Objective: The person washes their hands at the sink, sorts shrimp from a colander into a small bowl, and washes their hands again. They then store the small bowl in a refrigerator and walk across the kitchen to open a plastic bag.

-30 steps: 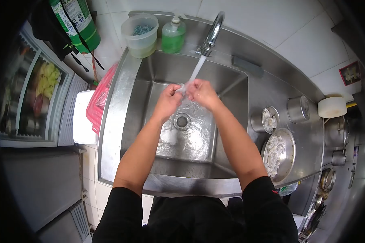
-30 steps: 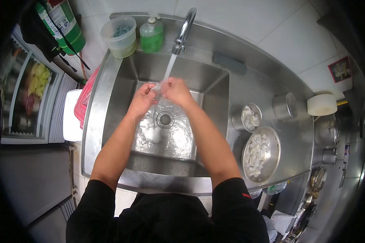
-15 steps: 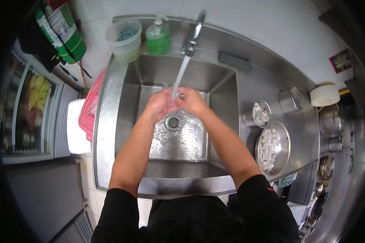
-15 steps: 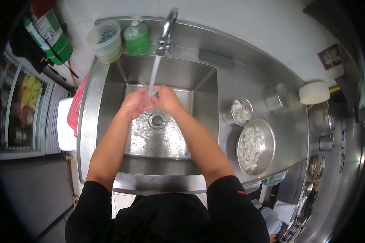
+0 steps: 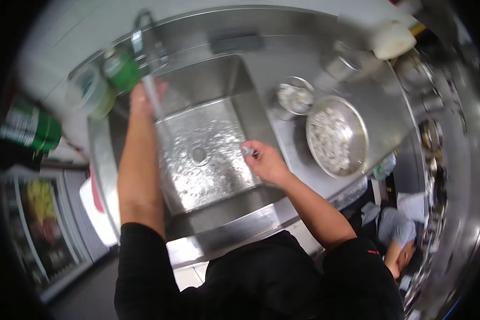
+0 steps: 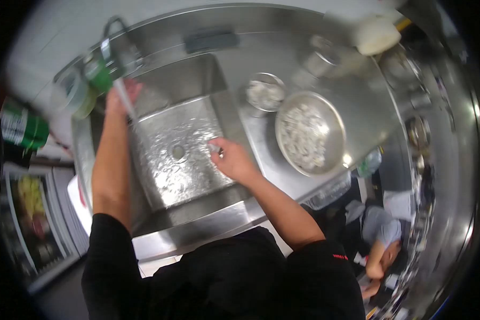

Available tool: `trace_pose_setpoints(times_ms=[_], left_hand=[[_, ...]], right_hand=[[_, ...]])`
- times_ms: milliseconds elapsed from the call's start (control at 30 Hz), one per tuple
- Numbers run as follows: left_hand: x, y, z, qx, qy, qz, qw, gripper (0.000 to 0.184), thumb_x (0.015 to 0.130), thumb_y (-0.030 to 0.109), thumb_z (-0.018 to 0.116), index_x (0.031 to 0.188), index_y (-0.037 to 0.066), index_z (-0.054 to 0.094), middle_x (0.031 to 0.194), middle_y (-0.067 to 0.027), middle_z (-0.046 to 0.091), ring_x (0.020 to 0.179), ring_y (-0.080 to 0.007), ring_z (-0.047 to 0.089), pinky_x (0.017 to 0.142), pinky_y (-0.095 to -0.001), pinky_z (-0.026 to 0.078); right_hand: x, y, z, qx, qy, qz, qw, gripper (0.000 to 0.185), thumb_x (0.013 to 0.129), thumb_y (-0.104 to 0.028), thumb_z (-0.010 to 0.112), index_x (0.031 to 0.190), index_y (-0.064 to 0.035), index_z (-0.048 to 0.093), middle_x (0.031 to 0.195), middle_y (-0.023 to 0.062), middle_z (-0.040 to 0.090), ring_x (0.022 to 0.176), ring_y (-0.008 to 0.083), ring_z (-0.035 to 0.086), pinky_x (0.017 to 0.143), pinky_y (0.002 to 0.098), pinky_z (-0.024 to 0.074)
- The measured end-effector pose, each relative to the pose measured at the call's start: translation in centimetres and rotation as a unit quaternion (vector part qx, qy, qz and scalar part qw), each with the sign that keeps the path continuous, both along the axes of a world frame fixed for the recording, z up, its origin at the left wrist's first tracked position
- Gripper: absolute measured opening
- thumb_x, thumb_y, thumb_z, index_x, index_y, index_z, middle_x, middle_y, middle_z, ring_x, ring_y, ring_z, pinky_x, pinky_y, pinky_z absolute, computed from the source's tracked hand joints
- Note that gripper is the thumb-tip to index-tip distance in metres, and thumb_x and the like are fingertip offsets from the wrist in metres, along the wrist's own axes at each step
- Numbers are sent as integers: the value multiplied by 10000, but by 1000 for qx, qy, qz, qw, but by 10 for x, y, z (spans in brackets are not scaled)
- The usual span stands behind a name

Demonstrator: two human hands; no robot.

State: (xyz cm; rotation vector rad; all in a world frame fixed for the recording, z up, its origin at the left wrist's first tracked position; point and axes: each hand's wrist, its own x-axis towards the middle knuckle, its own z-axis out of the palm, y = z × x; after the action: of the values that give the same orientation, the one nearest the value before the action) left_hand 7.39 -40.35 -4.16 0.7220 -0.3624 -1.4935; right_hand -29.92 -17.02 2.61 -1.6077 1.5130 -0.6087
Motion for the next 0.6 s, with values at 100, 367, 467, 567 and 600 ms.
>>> trace_pose_setpoints(times_ms=[100, 367, 467, 567, 600], left_hand=[[-19, -19, 37, 39, 17, 79, 996, 248, 970, 251, 527, 1107, 48, 569, 1058, -116, 620, 1042, -277, 622, 936, -477, 525], [-58, 39, 66, -15, -648, -120, 752, 539, 959, 316, 524, 1392, 1, 456, 1421, -180, 488, 1325, -248, 455, 1085, -338, 342], [-60, 82, 30, 49, -654, -301, 692, 528, 939, 348, 545, 1339, 6, 516, 1337, -189, 562, 1260, -270, 521, 1053, -349, 385], [-84, 129, -8, -14, -751, -340, 566, 535, 919, 379, 575, 1295, -2, 549, 1258, -221, 604, 1206, -345, 558, 1021, -386, 424], [-104, 146, 1, -7, -751, -334, 569, 541, 920, 382, 574, 1298, -3, 544, 1246, -227, 607, 1191, -357, 564, 1015, -390, 429]], right_hand=[[-32, 23, 40, -1, -16, -21, 1000, 321, 891, -153, 628, 1207, -95, 618, 703, 51, 610, 635, 106, 553, 611, 281, 482], [-128, 35, 86, -147, -37, -140, 978, 266, 890, -107, 654, 1152, -69, 624, 825, 5, 613, 680, 75, 539, 631, 252, 477], [-181, 28, 108, -133, 19, -244, 960, 321, 846, -186, 667, 1129, -40, 627, 897, 142, 669, 755, 197, 638, 729, 336, 519], [-236, 19, 104, -138, 154, -268, 941, 358, 813, -184, 678, 1134, -35, 627, 937, 182, 684, 818, 287, 672, 763, 381, 526], [-248, 18, 106, -123, 163, -273, 940, 362, 808, -182, 676, 1137, -37, 628, 953, 189, 685, 836, 306, 675, 770, 390, 526]])
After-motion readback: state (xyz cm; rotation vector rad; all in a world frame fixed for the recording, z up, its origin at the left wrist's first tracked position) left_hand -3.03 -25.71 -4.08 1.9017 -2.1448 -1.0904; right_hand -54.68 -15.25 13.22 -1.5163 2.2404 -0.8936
